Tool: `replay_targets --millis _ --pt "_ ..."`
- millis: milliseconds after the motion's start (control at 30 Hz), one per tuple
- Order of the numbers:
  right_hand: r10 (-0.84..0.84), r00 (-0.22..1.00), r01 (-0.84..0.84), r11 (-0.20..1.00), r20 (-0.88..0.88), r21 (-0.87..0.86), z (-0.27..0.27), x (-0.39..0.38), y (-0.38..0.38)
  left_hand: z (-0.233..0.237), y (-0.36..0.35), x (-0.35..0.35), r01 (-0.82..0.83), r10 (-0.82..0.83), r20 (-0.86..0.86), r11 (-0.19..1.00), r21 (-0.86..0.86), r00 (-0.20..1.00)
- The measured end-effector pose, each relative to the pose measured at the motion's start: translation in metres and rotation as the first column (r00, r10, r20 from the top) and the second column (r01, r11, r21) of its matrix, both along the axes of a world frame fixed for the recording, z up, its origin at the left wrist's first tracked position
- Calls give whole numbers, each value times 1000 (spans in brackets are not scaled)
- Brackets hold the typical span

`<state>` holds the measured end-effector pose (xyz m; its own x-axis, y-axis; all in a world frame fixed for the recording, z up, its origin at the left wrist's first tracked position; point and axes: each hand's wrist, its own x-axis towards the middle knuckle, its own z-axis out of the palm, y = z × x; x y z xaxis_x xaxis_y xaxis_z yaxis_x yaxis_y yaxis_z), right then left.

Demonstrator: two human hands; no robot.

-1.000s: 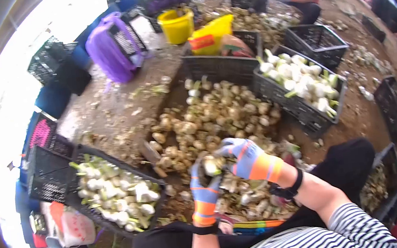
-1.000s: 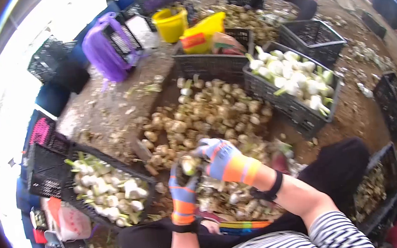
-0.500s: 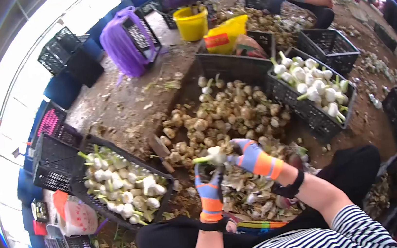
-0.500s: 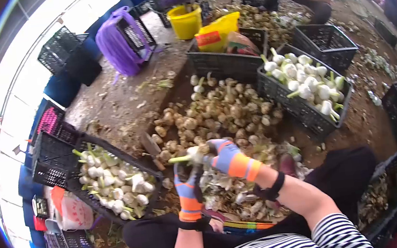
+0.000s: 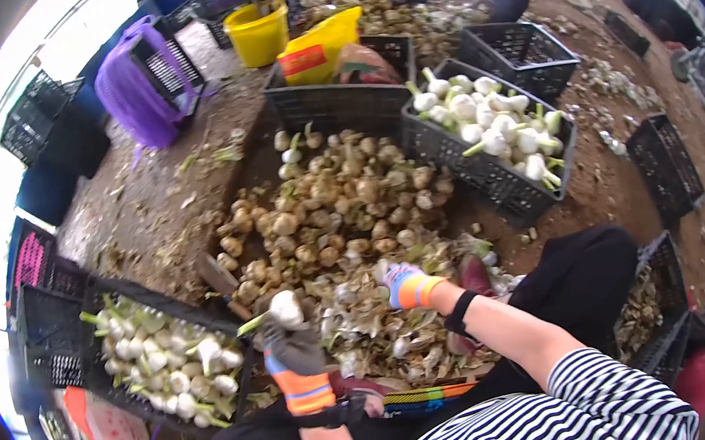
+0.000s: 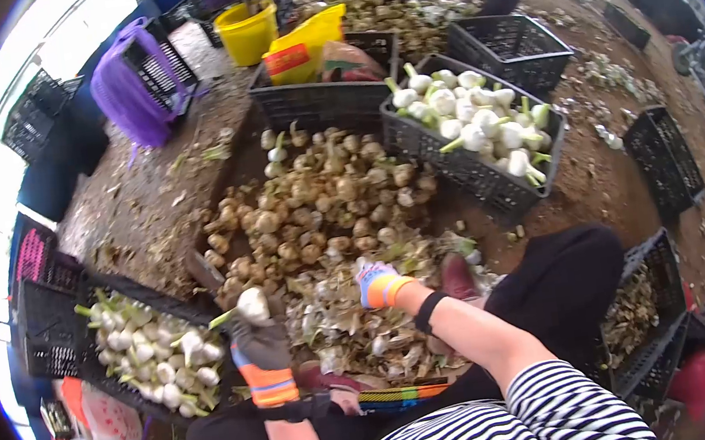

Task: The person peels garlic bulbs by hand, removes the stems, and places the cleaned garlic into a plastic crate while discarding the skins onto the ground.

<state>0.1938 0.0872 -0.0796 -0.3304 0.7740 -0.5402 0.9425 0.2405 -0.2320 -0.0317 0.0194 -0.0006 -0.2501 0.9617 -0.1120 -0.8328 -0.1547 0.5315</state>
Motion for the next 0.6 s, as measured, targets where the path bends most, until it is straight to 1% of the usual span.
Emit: replay_targets --millis 33,67,100,133,167,200,233,267,300,333,367,400,433,467,500,533,600 --pt "-159 986 162 986 -44 50 -6 7 -1 -11 4 -27 -27 22 128 999 33 992" --pt "-304 948 313 945 -98 96 -11 14 2 -19 13 -54 -65 48 251 996 61 967" --pt "-436 872 478 857 -225 191 -41 26 13 2 16 -75 -146 103 354 985 97 930" --pt "-531 767 628 735 -360 254 -68 39 24 36 9 -89 -233 157 450 965 119 879" --pt "-598 731 662 738 -328 130 -52 50 41 60 5 -93 -291 214 344 937 190 914" --pt "-626 746 659 744 -226 112 -53 57 56 73 5 -95 -336 276 234 901 273 932" --pt "-609 780 624 775 -143 99 -56 57 64 72 2 -103 -149 106 139 923 354 985" --pt "-585 808 589 804 -63 83 -70 58 74 71 7 -99 -146 107 127 922 358 986" --pt "-583 809 587 805 -72 78 -93 64 85 64 12 -87 -179 161 96 957 229 982" --pt "-665 738 661 746 -110 -80 -122 73 97 53 15 -77 -219 214 61 971 97 975" --pt "-740 659 704 669 -132 -238 -137 74 108 21 23 -73 -100 105 -57 991 87 993" --pt "-777 567 790 607 -272 -88 -96 63 82 -7 25 -69 22 -13 -172 998 50 985" --pt "-764 409 813 553 -498 -182 -67 54 67 1 21 -39 44 -52 -249 998 -37 967" --pt "-703 209 811 513 -680 -281 -49 45 59 10 21 -2 58 -94 -318 991 -121 943" --pt "-555 -17 687 598 -832 -413 -44 33 52 10 19 18 90 -175 -372 968 -234 912" --pt "-394 -281 525 700 -875 -484 -39 17 43 10 18 32 112 -259 -416 932 -344 872" --pt "-373 -303 410 780 -877 -473 18 -18 18 -1 21 51 222 -320 -221 899 -378 921"
